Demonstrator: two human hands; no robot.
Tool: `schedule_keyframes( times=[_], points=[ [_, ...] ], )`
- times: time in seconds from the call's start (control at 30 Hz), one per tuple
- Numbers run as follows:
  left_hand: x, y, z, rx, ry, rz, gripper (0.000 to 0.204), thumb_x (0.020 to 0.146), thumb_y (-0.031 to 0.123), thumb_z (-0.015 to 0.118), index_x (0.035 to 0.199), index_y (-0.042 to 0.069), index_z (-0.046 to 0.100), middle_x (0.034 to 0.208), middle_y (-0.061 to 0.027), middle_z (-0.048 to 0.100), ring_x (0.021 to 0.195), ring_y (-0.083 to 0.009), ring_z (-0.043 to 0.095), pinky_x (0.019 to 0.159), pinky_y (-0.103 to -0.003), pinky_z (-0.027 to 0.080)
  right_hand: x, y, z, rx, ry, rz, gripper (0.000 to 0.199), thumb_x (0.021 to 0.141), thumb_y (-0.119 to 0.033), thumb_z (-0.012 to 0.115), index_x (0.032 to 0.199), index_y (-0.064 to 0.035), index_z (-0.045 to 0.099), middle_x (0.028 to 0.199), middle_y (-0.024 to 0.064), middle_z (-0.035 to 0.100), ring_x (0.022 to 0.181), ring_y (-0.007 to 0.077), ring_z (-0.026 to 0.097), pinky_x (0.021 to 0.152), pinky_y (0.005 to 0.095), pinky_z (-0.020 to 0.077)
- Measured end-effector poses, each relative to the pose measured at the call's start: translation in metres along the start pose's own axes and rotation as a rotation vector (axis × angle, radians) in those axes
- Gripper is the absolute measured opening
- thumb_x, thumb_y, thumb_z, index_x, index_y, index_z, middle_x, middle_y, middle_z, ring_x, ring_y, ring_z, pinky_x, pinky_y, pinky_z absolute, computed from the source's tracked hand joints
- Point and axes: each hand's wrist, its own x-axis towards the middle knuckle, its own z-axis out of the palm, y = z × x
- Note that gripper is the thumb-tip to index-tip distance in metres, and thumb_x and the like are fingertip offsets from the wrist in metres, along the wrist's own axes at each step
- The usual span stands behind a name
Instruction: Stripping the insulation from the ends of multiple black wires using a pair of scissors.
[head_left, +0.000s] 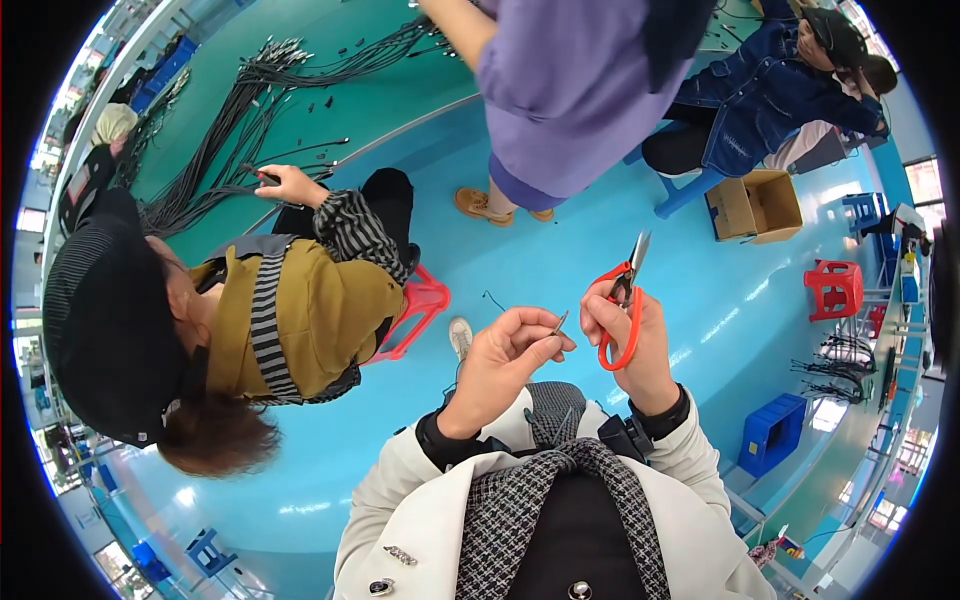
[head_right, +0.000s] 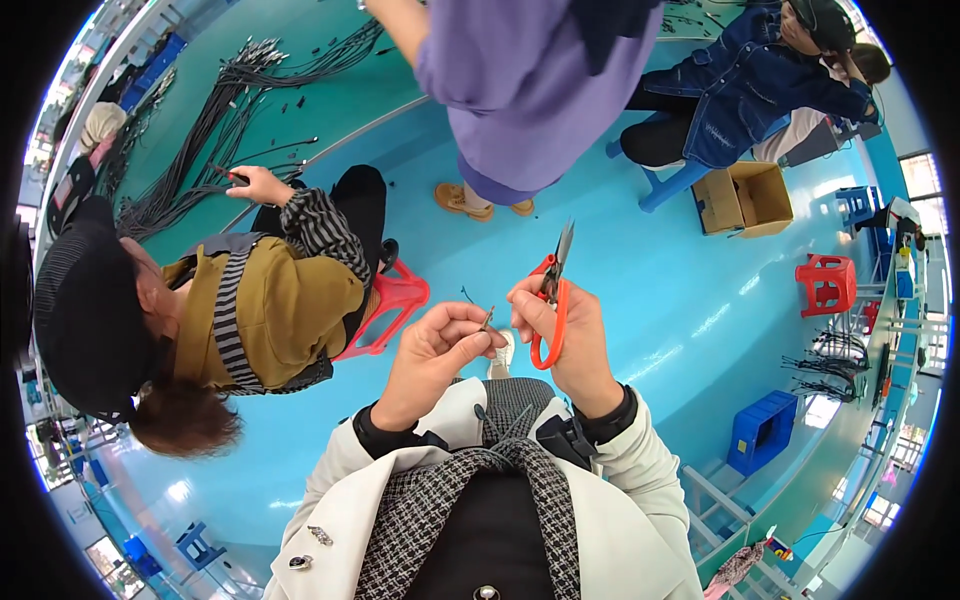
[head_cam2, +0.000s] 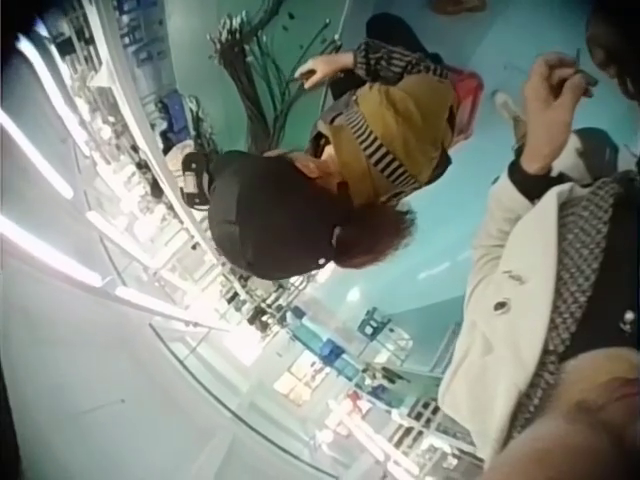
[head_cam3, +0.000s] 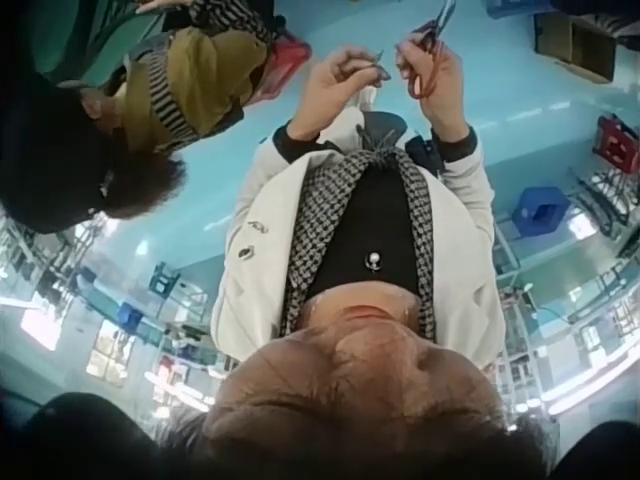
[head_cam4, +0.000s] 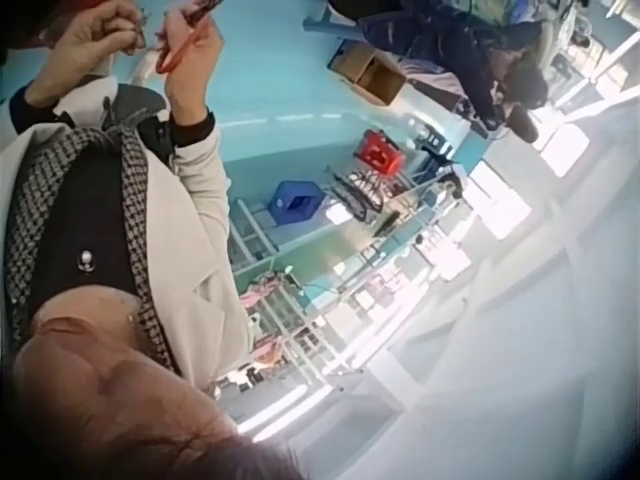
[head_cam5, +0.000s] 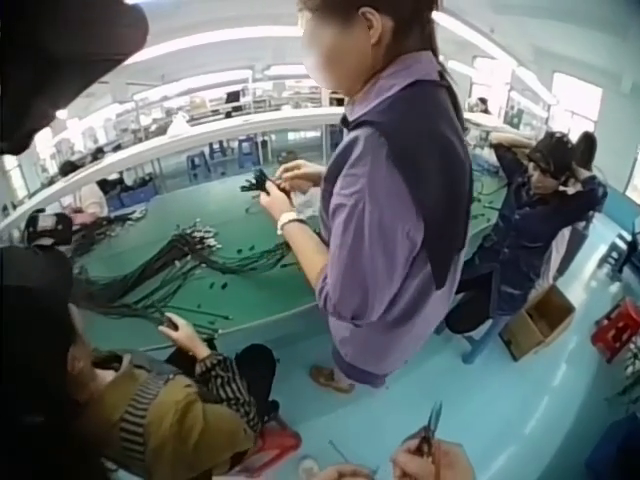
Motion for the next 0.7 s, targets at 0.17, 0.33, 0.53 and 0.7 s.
schedule_keyframes(
  times=[0.17, 0.33, 0.53, 0.7],
  points=[
    [0.005, 0.006, -0.013, -0.058, -0.023, -0.057, 0.024, 0.094, 0.004, 0.055, 0.116, -0.002, 0.049, 0.096, -0.0125, 0.068, 0.089, -0.0151, 0.064, 0.080, -0.028, 0.052, 0.008, -0.005, 0.015, -0.207, 0.028, 0.005, 0.014, 0.087, -0.011, 0.062, 0.093, 0.0015, 0.063, 0.075, 0.0031, 0.059, 0.063, 0.0085, 0.053, 0.056, 0.0220, 0.0418],
    [0.011, 0.009, -0.024, -0.094, -0.061, -0.084, 0.027, 0.092, 0.003, 0.056, 0.117, -0.003, 0.048, 0.095, -0.0127, 0.068, 0.090, -0.0153, 0.065, 0.080, -0.028, 0.052, 0.022, -0.002, 0.018, -0.333, -0.084, 0.028, 0.013, 0.087, -0.010, 0.063, 0.091, 0.0016, 0.063, 0.074, 0.0034, 0.060, 0.062, 0.0076, 0.053, 0.056, 0.0210, 0.0417],
    [0.008, 0.007, -0.024, 0.346, 0.099, 0.160, 0.025, 0.089, 0.001, 0.061, 0.112, -0.005, 0.053, 0.095, -0.0118, 0.068, 0.089, -0.0153, 0.066, 0.078, -0.028, 0.053, 0.030, 0.000, 0.025, -0.294, -0.074, 0.065, 0.011, 0.087, -0.010, 0.063, 0.087, 0.0005, 0.062, 0.072, 0.0030, 0.061, 0.061, 0.0065, 0.053, 0.055, 0.0205, 0.0419],
    [0.002, 0.005, -0.030, 0.462, 0.196, 0.209, 0.019, 0.086, 0.002, 0.065, 0.103, -0.005, 0.058, 0.094, -0.0100, 0.068, 0.088, -0.0156, 0.067, 0.075, -0.027, 0.054, 0.033, -0.001, 0.040, -0.354, -0.066, 0.038, 0.011, 0.087, -0.011, 0.062, 0.085, 0.0000, 0.061, 0.070, 0.0027, 0.061, 0.059, 0.0064, 0.053, 0.053, 0.0204, 0.0414]
  ],
)
